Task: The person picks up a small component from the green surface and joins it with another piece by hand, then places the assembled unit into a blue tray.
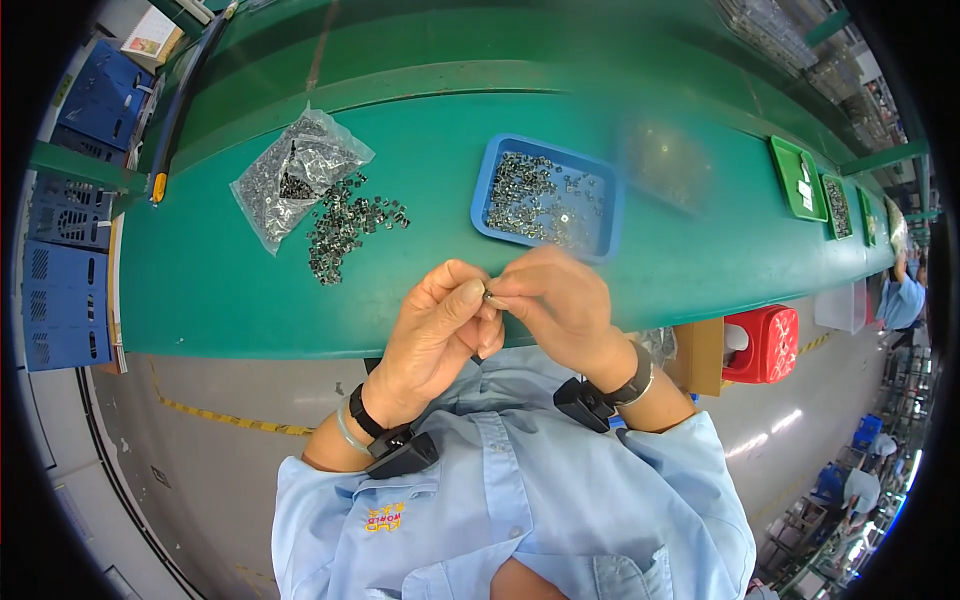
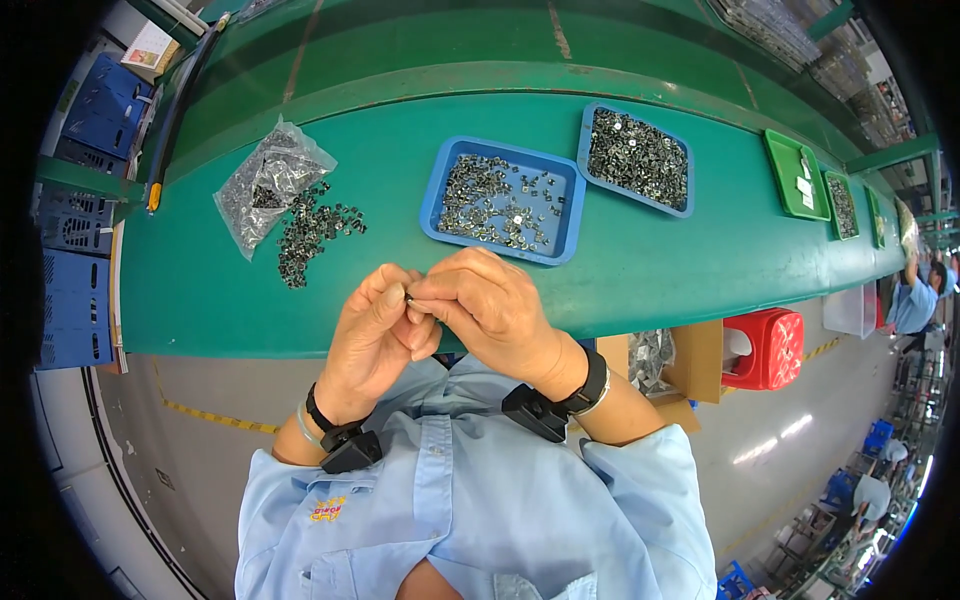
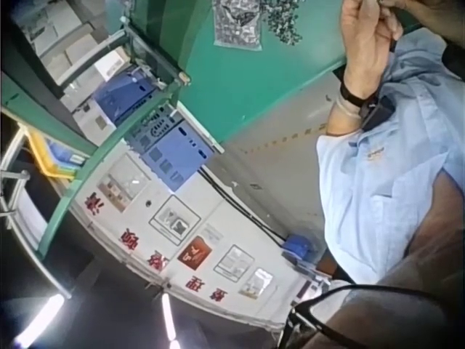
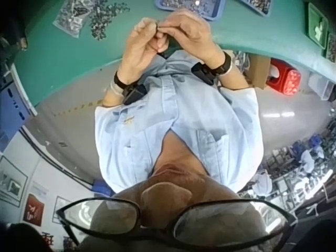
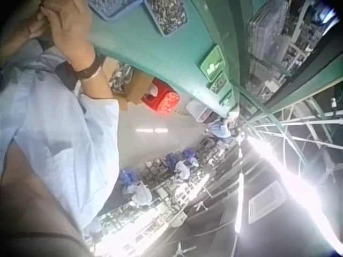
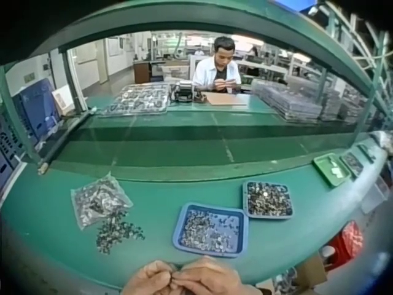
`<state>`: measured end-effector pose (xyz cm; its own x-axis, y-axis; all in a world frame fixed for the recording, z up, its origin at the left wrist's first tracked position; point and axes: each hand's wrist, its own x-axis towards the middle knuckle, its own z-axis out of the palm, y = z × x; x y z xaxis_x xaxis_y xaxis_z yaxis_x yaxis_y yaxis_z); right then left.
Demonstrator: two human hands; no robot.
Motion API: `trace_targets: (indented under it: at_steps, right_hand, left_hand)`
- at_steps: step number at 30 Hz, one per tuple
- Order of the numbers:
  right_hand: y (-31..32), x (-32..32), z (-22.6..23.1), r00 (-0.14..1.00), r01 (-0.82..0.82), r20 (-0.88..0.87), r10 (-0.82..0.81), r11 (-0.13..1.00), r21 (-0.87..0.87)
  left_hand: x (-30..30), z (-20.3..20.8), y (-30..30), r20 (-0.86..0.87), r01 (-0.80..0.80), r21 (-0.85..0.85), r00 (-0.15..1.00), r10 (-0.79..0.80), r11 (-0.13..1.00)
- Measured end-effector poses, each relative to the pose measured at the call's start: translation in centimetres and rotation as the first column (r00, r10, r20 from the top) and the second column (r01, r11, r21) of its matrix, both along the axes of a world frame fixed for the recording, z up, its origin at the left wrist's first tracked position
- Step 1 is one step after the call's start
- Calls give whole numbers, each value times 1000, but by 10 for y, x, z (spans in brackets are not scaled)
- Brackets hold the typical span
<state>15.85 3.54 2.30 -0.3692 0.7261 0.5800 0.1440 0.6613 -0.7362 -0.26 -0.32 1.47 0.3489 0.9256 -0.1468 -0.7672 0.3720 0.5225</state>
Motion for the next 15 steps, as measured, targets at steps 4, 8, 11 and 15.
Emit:
trace_targets:
  at_steps: [4,8,11,15]
  right_hand:
    - [0,-1,-1,998,22,56,-24,999,39]
    - [1,-2,-1,995,47,87,-52,998,52]
    - [0,-2,-1,997,45,62,-44,999,-12]
    - [-2,-2,-2,999,41,21,-39,994,-97]
  left_hand:
    - [-1,3,0,-102,-30,14,994,31,999]
    - [-1,10,0,-319,-53,4,946,52,999]
    - [-1,10,0,-266,-56,-15,963,50,998]
    - [-2,7,0,-151,-37,-25,988,33,999]
